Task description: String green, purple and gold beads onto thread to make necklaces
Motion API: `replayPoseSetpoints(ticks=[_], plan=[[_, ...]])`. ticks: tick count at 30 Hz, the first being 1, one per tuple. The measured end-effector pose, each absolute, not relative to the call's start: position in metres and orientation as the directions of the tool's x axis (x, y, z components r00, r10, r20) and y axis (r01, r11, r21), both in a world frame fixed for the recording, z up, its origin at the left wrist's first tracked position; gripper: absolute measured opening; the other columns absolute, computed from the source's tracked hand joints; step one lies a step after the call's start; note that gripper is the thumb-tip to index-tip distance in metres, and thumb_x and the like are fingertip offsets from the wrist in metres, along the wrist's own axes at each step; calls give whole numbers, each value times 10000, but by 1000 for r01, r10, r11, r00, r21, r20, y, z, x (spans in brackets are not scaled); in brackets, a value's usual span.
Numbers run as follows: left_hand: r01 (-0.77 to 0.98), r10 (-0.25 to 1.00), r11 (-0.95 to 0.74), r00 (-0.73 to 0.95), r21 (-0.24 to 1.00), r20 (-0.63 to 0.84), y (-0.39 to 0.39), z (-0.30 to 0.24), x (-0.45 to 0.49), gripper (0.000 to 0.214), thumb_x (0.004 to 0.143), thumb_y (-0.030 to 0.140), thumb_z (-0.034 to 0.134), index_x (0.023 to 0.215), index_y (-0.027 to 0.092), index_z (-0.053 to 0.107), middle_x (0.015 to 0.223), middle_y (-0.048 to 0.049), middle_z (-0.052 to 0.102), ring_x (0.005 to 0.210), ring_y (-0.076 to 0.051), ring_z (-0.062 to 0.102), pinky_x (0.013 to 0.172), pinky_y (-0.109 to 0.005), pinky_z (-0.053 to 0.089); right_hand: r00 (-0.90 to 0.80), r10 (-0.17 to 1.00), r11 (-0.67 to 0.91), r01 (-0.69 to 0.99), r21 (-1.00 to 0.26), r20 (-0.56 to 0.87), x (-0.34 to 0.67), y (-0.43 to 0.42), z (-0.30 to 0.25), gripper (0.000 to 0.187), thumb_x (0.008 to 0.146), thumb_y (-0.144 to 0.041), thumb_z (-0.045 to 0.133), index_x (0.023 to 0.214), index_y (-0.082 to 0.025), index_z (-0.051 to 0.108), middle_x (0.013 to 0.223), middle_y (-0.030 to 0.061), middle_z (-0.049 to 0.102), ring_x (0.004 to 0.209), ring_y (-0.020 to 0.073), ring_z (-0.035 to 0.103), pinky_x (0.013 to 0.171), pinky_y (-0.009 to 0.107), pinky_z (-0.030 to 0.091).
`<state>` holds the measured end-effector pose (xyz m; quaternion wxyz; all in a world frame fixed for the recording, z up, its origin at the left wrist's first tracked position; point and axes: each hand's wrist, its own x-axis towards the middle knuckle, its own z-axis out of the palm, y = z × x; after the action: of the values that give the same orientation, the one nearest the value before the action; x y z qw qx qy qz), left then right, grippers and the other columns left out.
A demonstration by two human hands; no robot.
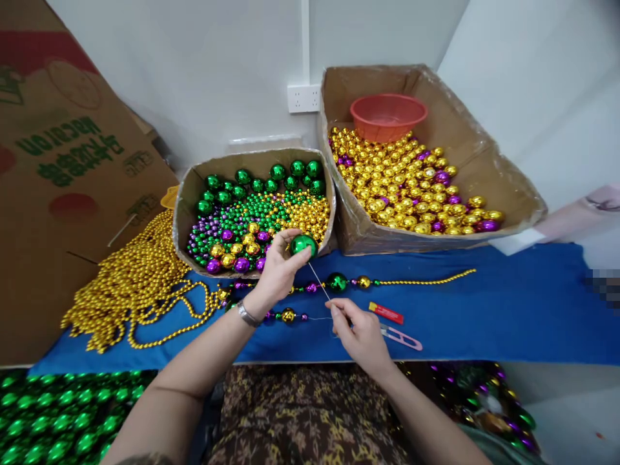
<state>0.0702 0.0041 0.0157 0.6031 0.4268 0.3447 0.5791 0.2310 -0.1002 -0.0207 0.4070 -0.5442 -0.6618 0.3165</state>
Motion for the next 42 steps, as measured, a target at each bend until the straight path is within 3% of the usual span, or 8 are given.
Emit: replayPoseSetpoints(ticks=[9,14,22,29,33,35,38,42], plan=[[-293,986,-142,41,946,161,-16,-3,71,664,570,216,866,1149,262,543,1167,-44,509,1109,-199,502,894,-273,459,-55,976,208,503,-839,209,230,-103,-31,236,967,-314,421,963,-188,621,586,-17,651,524,115,639,516,182,459],[-317,987,-151,6,936,161,-24,-5,70,680,561,222,871,1154,271,541,1170,-48,487,1113,-204,494,898,-278,461,-70,954,279,571,-772,292,229,-105,-36,247,977,-291,399,978,-189,623,622,4,669,541,125,642,540,197,461],[-332,989,-148,-60,932,136,-29,-8,65,677,573,249,869,1160,277,531,1143,-37,488,1097,-191,501,905,-271,447,-104,951,299,549,-780,291,227,-107,-34,223,972,-267,412,970,-195,623,620,-12,669,534,115,642,545,185,457],[-271,977,-187,50,944,208,-39,-16,66,724,601,236,858,1228,290,499,1183,-54,506,1150,-217,505,968,-323,441,-110,940,324,574,-752,322,227,-104,-35,228,975,-263,399,957,-195,616,624,-7,672,540,124,647,532,201,451],[-251,964,-176,150,952,218,-27,-5,55,576,743,303,751,1263,274,505,1176,-76,567,1159,-232,519,938,-352,453,-74,938,313,599,-737,338,232,-105,-35,222,973,-283,409,912,-197,604,609,-5,661,548,129,648,534,206,446],[-137,969,-204,111,969,220,-6,5,47,452,777,292,709,1204,243,569,1114,-80,612,1082,-222,555,909,-338,449,-58,939,302,614,-730,340,235,-106,-34,222,972,-294,412,894,-200,598,602,-4,656,546,132,645,536,210,446],[157,962,-254,146,955,232,35,16,41,285,693,191,743,969,215,673,939,-65,659,980,-244,575,941,-354,401,-41,940,290,616,-733,338,239,-106,-35,219,973,-294,411,896,-201,593,597,-5,652,549,135,646,542,212,447],[586,945,-326,212,742,247,83,16,48,145,657,118,705,746,206,632,801,-81,631,1029,-318,551,979,-413,356,-33,940,290,607,-740,340,239,-105,-37,209,975,-290,417,911,-197,593,602,-7,651,552,134,646,549,211,447]])
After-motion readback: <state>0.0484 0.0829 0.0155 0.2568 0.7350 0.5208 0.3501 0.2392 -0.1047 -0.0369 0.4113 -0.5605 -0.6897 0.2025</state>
